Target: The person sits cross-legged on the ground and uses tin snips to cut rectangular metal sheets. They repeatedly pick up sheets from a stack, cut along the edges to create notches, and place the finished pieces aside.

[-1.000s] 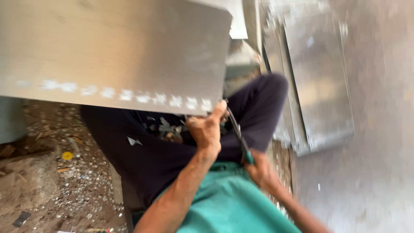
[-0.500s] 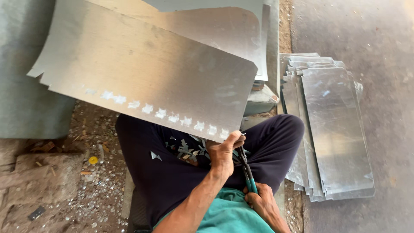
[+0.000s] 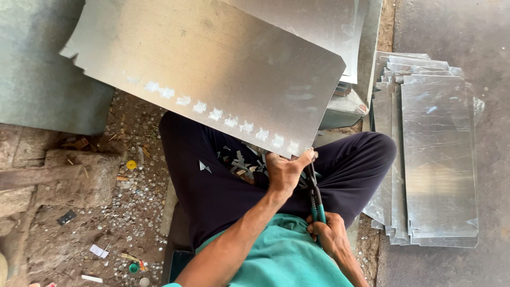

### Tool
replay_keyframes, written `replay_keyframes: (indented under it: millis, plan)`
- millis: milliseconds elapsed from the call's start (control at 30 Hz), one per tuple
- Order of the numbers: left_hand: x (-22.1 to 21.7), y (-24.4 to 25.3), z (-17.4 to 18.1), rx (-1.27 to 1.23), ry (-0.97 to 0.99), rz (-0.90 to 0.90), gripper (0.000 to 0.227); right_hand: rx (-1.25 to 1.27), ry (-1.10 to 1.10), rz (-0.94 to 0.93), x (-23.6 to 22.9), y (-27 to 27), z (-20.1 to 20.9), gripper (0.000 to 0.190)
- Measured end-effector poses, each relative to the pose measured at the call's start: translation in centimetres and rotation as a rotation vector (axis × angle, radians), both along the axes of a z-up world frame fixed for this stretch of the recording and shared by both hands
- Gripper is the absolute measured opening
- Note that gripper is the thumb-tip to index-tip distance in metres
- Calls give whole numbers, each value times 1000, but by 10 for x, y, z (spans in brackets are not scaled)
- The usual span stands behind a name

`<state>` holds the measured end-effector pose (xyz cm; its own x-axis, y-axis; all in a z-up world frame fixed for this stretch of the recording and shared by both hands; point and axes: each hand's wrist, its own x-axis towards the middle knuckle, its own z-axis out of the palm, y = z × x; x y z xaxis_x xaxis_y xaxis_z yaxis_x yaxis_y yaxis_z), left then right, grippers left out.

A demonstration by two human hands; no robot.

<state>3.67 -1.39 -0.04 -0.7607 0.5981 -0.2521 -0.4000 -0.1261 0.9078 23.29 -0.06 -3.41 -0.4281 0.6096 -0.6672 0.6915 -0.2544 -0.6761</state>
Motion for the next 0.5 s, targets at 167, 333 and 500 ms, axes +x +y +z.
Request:
replay_keyframes:
  millis: [167, 333, 500]
  plan:
    - [-42, -36, 25, 473, -178, -230, 41, 9, -10, 4, 0, -2, 5, 21]
    - [-86, -62, 86, 340, 21, 13, 61, -30, 50, -8, -2, 4, 2, 23]
    - [-98, -12, 163, 152, 743, 86, 99, -38, 33, 18, 4, 9, -18, 26]
